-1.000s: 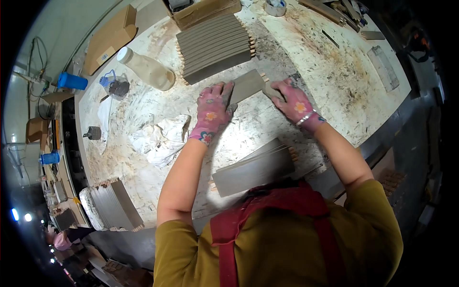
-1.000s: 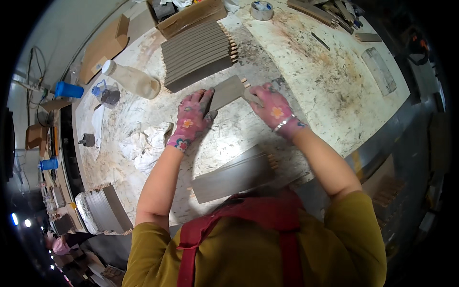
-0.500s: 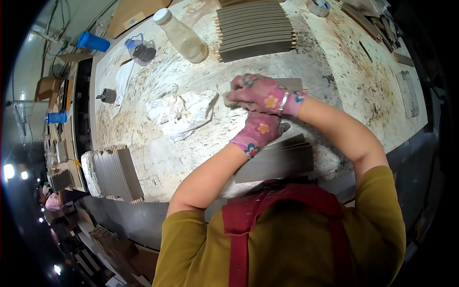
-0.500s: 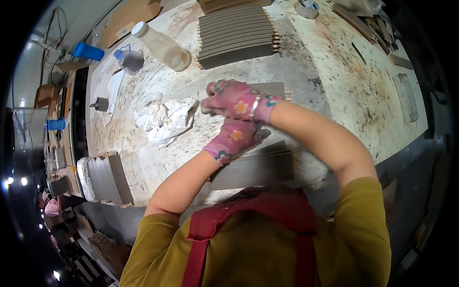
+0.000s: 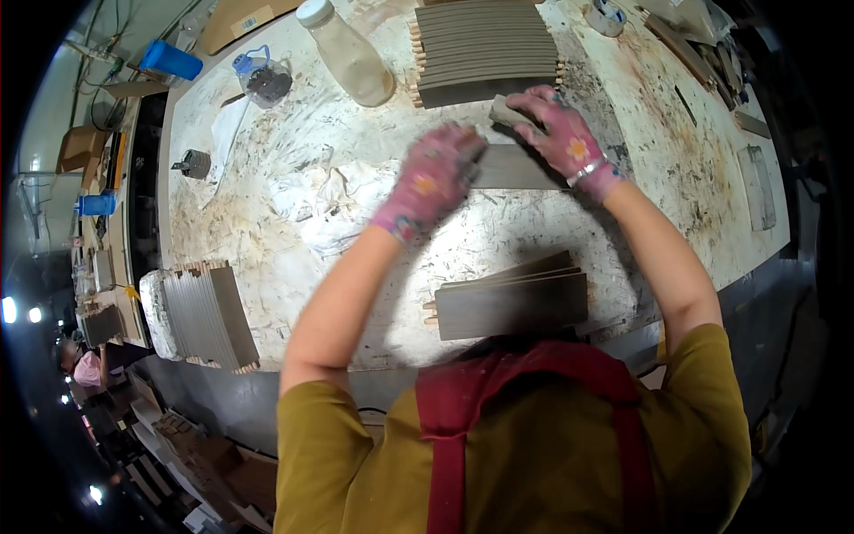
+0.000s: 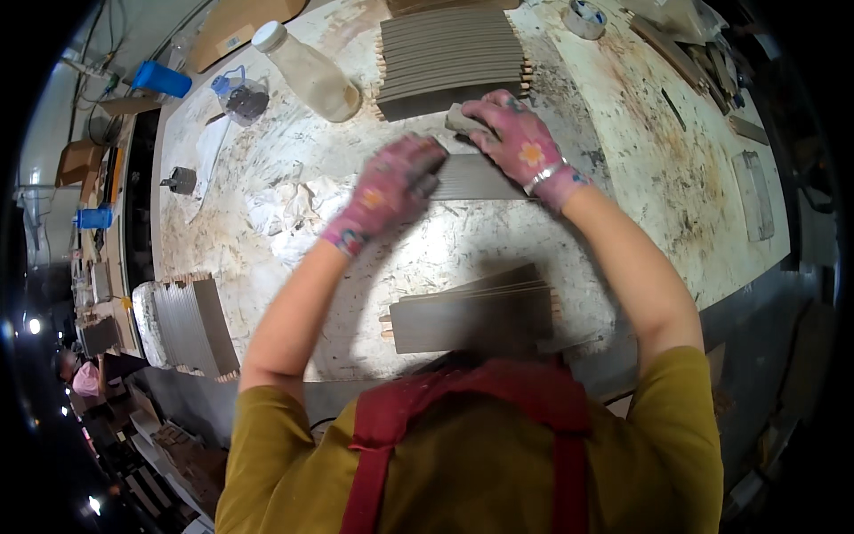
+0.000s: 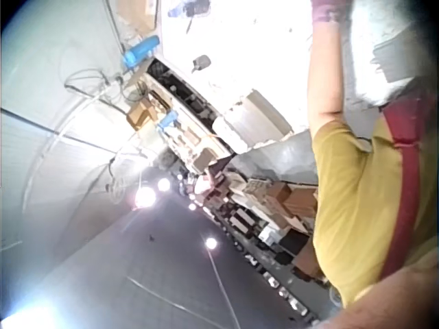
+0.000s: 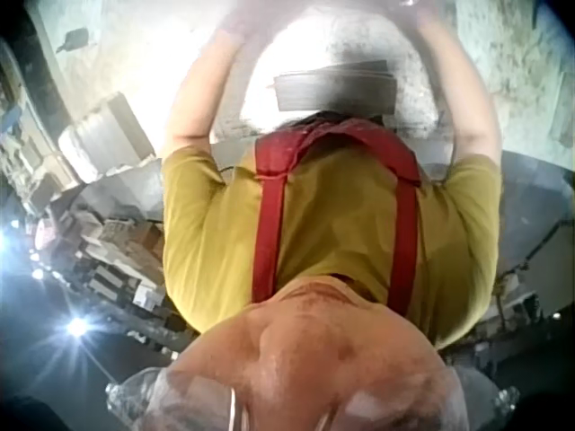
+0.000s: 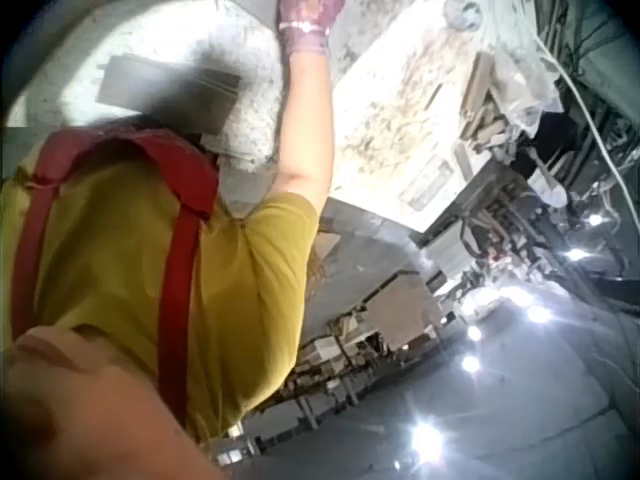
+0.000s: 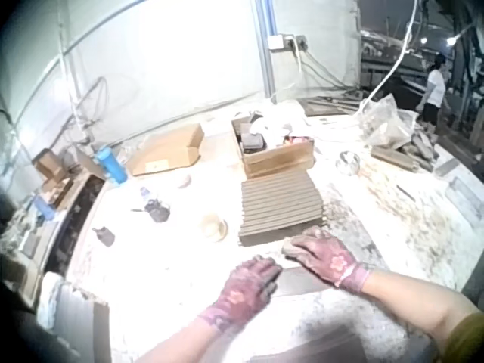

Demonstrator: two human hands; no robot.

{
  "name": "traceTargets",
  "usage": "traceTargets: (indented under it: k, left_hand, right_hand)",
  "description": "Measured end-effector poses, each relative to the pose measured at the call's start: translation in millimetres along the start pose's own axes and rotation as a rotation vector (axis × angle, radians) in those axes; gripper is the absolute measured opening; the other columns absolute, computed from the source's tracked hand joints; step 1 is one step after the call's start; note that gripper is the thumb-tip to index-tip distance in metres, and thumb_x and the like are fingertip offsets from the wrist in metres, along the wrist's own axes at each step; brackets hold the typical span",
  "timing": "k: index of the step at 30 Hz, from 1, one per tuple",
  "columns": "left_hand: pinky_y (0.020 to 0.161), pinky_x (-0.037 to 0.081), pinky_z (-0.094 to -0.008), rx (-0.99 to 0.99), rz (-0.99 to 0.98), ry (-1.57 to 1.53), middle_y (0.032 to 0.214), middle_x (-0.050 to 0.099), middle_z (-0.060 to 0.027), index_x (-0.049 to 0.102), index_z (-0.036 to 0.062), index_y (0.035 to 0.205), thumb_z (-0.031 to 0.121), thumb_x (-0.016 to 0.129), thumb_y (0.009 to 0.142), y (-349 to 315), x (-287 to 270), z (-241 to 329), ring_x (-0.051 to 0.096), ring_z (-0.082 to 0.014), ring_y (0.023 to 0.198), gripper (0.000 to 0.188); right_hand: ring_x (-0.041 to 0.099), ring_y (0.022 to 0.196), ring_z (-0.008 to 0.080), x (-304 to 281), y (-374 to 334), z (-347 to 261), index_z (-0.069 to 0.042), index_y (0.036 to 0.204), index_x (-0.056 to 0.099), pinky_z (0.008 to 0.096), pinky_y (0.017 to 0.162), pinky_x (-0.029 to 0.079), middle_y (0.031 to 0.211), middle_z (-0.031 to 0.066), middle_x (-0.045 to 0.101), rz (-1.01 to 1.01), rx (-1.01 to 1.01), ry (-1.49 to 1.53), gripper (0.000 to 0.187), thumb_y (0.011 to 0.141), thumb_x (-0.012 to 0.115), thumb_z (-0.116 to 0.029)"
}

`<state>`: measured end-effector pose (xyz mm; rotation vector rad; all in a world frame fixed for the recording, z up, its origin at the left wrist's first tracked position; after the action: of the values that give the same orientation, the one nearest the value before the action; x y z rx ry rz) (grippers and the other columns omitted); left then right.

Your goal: The person rubs a small block against wooden boards with finger-jointed ends, picks them from a stack, treats the surfaces and edges, and places them into new piles.

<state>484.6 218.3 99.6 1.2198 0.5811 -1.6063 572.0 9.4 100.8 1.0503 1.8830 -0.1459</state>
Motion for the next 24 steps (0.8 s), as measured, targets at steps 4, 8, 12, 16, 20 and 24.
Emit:
traceTargets:
  k: [4, 8, 12, 16, 20, 24]
  left_hand:
    - [0.106, 0.043, -0.0416, -0.190, -0.179, -0.074, 0.135, 0.053, -0.0138, 0.065, 0.0217, 0.126, 0.028, 0.061, 0.090, 0, -7, -41, 0.049, -0.0349, 0.122, 0.037]
    - [0.108, 0.041, -0.0400, -0.222, -0.228, -0.193, 0.138, 0.050, -0.0139, 0.066, 0.0234, 0.127, 0.028, 0.061, 0.091, 7, -4, -40, 0.044, -0.0339, 0.126, 0.036]
    - [0.107, 0.041, -0.0397, -0.184, -0.173, -0.200, 0.137, 0.050, -0.0118, 0.067, 0.0236, 0.126, 0.031, 0.062, 0.092, -3, 4, -46, 0.046, -0.0332, 0.123, 0.035]
    - [0.110, 0.038, -0.0403, -0.232, -0.197, -0.219, 0.140, 0.048, -0.0138, 0.065, 0.0225, 0.128, 0.026, 0.060, 0.094, 3, -2, -35, 0.043, -0.0329, 0.128, 0.035]
    - [0.102, 0.045, -0.0415, -0.046, -0.208, 0.120, 0.133, 0.052, -0.0136, 0.067, 0.0221, 0.125, 0.025, 0.064, 0.088, 10, -4, -51, 0.049, -0.0357, 0.122, 0.037]
    - [0.098, 0.045, -0.0458, 0.134, -0.055, 0.070, 0.131, 0.053, -0.0153, 0.054, 0.0218, 0.137, 0.037, 0.075, 0.075, 35, -8, 17, 0.053, -0.0379, 0.117, 0.068]
  right_hand:
    - [0.061, 0.102, 0.0334, 16, -22, -55, -0.012, 0.117, 0.063, 0.0412, 0.088, 0.052, 0.114, 0.0144, 0.060, -0.343, -0.157, -0.054, 0.029, 0.088, 0.062, -0.017]
    - [0.062, 0.101, 0.0297, 55, -23, -65, -0.014, 0.117, 0.064, 0.0394, 0.084, 0.054, 0.114, 0.0122, 0.060, -0.398, -0.325, -0.178, 0.027, 0.091, 0.054, -0.016]
    - [0.062, 0.106, 0.0303, 62, -35, -50, -0.018, 0.118, 0.064, 0.0422, 0.089, 0.051, 0.112, 0.0142, 0.062, -0.240, -0.379, -0.172, 0.029, 0.091, 0.052, -0.014]
    - [0.060, 0.107, 0.0360, -6, -85, -6, -0.018, 0.118, 0.063, 0.0444, 0.090, 0.050, 0.119, 0.0162, 0.060, -0.313, -0.218, -0.256, 0.030, 0.089, 0.055, -0.015]
    - [0.059, 0.105, 0.0364, -70, -128, 20, -0.016, 0.118, 0.063, 0.0437, 0.087, 0.050, 0.115, 0.0172, 0.060, -0.183, -0.107, -0.350, 0.037, 0.082, 0.063, -0.008]
    - [0.058, 0.102, 0.0354, -114, -171, 7, -0.012, 0.117, 0.063, 0.0426, 0.088, 0.050, 0.112, 0.0172, 0.058, 0.059, 0.216, -0.277, 0.040, 0.078, 0.068, -0.005]
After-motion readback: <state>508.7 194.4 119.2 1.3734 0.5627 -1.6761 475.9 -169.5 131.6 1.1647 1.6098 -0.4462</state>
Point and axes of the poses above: each hand's wrist, its own y-axis towards the middle knuckle, its own x-axis out of the palm, z = x × y, the point moved 1 cm from there along y, towards the middle knuckle
